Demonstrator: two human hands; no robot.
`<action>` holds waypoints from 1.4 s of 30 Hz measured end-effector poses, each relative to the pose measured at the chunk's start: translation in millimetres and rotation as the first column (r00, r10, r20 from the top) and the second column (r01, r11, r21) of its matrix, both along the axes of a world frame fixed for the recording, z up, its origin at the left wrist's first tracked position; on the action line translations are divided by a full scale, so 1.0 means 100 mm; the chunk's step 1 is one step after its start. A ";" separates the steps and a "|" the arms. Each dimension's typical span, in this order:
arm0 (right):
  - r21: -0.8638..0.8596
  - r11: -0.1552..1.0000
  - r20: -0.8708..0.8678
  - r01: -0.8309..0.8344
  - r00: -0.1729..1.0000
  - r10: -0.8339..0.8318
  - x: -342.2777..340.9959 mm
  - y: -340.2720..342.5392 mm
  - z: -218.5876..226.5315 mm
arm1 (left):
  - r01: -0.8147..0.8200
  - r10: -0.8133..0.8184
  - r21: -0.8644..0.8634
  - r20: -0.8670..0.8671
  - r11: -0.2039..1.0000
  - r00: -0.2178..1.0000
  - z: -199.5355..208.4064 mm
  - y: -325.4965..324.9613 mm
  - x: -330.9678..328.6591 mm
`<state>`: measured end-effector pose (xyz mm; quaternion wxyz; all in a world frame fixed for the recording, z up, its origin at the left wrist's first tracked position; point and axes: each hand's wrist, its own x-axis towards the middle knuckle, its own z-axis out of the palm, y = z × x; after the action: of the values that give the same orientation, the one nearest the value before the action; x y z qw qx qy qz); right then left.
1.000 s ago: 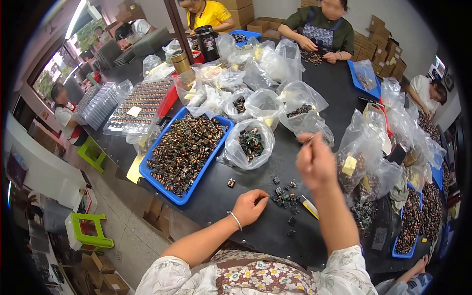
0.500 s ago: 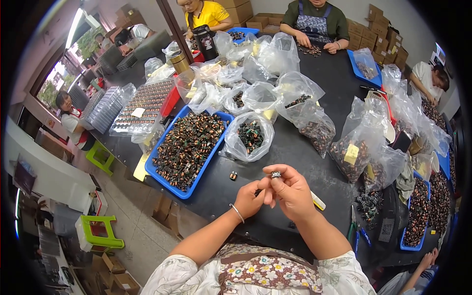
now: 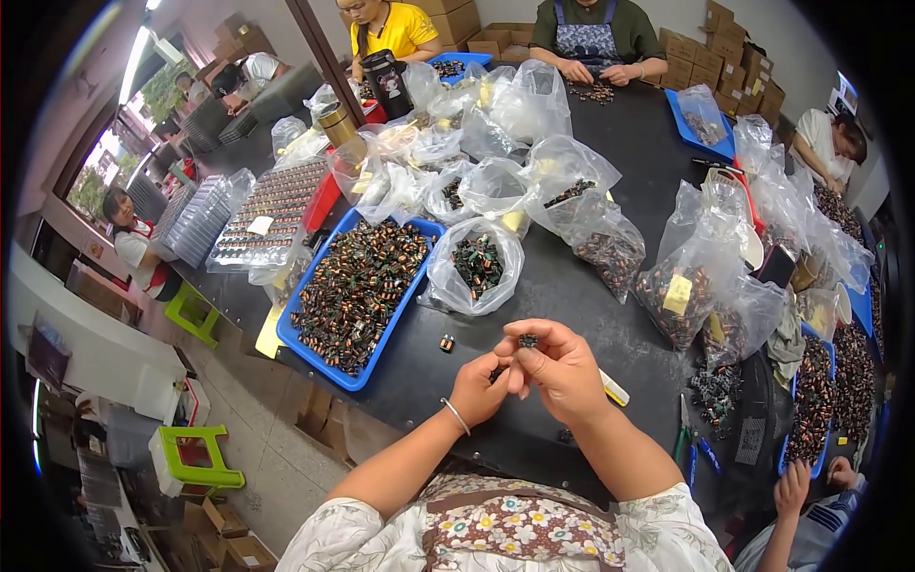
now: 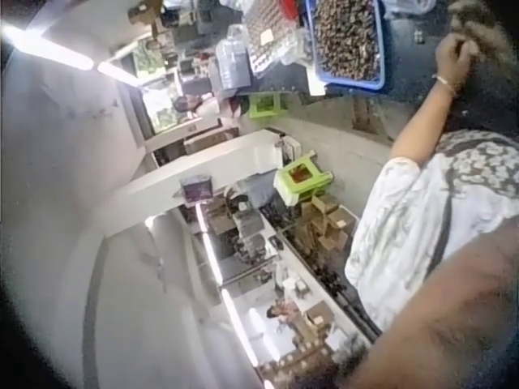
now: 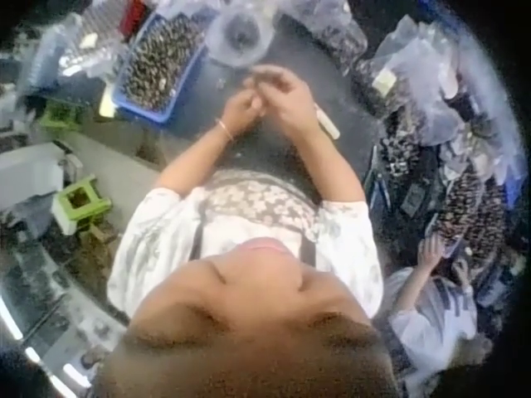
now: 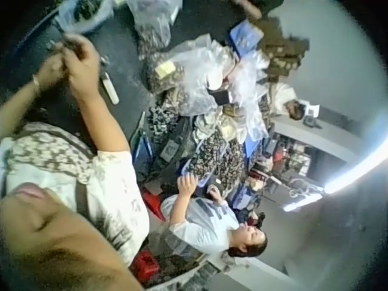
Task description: The person assembles and trims leads on small electronic components at a work table, using wire cutters and a utility knife.
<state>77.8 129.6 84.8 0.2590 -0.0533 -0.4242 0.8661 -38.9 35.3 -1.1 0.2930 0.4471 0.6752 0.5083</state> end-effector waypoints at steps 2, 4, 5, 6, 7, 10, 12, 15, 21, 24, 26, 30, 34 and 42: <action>0.002 1.000 0.009 0.002 1.000 -0.002 -0.01 0.00 -0.02 | 0.003 -0.003 -0.015 0.028 1.000 1.000 -0.01 -0.01 -0.01; 0.005 1.000 0.017 0.006 1.000 -0.006 -0.01 0.00 -0.02 | 0.001 0.000 -0.006 0.022 1.000 1.000 0.00 -0.01 -0.01; 0.007 1.000 0.022 0.001 1.000 -0.001 -0.01 0.00 -0.02 | 0.000 0.000 0.002 0.015 1.000 1.000 0.01 -0.01 -0.01; 0.009 1.000 0.028 -0.004 1.000 0.004 -0.01 0.00 -0.02 | 0.000 0.000 0.001 0.015 1.000 1.000 0.02 -0.02 0.00; 0.009 1.000 0.028 -0.004 1.000 0.004 -0.01 -0.01 -0.02 | 0.000 0.000 -0.002 0.004 1.000 1.000 0.04 -0.02 0.01; 0.007 1.000 0.054 -0.004 0.999 0.003 -0.02 0.00 -0.02 | -0.010 0.010 0.008 -0.018 1.000 1.000 0.03 -0.02 -0.01; 0.033 0.999 0.039 -0.010 0.999 0.009 0.00 0.00 -0.03 | -0.018 0.018 0.012 -0.019 1.000 1.000 0.03 -0.02 0.00; 0.005 1.000 0.048 -0.009 0.999 0.009 -0.01 0.01 -0.05 | -0.012 0.014 0.017 -0.063 1.000 0.998 0.05 -0.02 0.01; -0.026 1.000 0.058 -0.008 0.998 0.009 -0.02 0.04 -0.06 | -0.010 0.009 -0.033 -0.036 0.999 0.999 0.07 -0.01 0.00; -0.021 1.000 0.083 -0.003 0.997 0.005 -0.03 0.04 -0.06 | -0.008 0.007 -0.011 -0.038 1.000 0.999 0.05 0.01 -0.01; 0.003 1.000 0.100 -0.003 0.995 0.003 -0.02 0.03 -0.06 | -0.046 0.051 0.074 -0.080 0.996 0.995 0.02 0.01 0.01; -0.016 1.000 0.114 0.007 0.993 -0.005 -0.01 0.04 -0.05 | 0.001 0.002 -0.017 0.176 1.000 0.984 -0.03 0.01 -0.11; 0.034 0.999 0.133 0.039 0.990 -0.043 0.00 0.06 -0.08 | 0.031 -0.025 -0.009 0.414 0.999 0.910 0.13 0.10 -0.23; 0.153 0.985 0.207 0.078 0.972 -0.109 0.01 0.12 0.01 | -0.067 0.132 0.252 -0.251 0.965 0.959 0.86 0.78 -0.63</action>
<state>78.4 141.6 86.0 0.2556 -0.1477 -0.5078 0.8093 -101.6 113.0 85.4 0.1173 0.5086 0.6635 0.5360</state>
